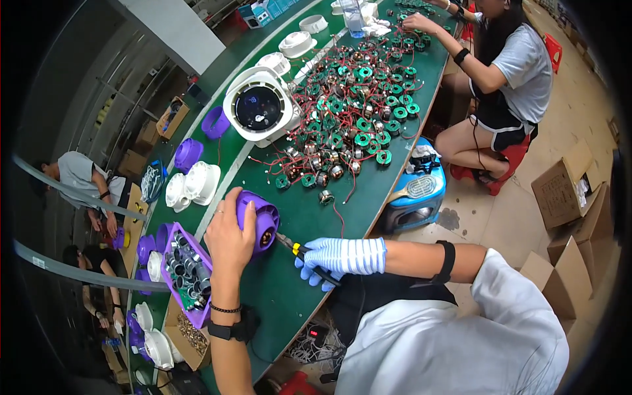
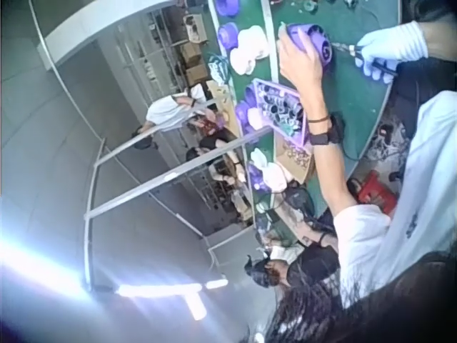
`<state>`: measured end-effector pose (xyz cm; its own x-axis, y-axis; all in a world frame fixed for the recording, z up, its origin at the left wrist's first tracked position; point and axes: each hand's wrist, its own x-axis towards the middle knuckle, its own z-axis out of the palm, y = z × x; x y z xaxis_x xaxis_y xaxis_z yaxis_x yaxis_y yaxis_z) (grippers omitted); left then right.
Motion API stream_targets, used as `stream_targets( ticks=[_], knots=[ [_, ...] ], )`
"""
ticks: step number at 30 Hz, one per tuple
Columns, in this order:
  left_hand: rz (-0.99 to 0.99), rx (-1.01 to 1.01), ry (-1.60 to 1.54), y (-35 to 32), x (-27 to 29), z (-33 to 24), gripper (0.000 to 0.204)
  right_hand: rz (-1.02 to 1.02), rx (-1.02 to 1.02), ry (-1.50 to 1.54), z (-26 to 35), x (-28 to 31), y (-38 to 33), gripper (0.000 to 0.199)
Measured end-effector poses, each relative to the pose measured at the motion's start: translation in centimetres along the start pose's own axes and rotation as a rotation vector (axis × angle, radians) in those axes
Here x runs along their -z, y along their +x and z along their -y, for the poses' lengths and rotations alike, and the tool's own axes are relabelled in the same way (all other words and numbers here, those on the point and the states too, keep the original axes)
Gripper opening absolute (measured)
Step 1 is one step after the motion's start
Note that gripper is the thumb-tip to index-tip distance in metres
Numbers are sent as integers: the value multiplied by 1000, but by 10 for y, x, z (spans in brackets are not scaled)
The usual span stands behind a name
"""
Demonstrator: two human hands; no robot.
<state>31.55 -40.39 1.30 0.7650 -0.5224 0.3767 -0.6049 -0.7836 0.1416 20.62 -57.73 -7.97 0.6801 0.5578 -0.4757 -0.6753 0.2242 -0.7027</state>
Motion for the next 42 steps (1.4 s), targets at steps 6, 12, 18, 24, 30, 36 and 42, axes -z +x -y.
stream_targets(
  ticks=[6,12,18,24,30,36,42],
  knots=[
    [-6,-7,-10,3,-1,1,39,20,-2,-33,11,1,6,27],
    [65,66,-26,3,2,-3,42,-92,68,-205,13,-4,9,25],
    [-11,10,-14,1,-1,2,41,-116,118,-562,30,3,-1,29],
    [-37,15,-36,0,-3,3,41,-289,286,-1026,47,-9,-15,44],
    [-64,36,-39,-2,-7,9,44,-331,180,-1257,69,-23,-24,36],
    [-98,28,-15,-3,-10,12,44,-349,145,-1356,74,-33,-20,44],
    [-81,87,25,-2,-11,9,46,-417,158,-1648,71,-59,-14,39]
  ],
)
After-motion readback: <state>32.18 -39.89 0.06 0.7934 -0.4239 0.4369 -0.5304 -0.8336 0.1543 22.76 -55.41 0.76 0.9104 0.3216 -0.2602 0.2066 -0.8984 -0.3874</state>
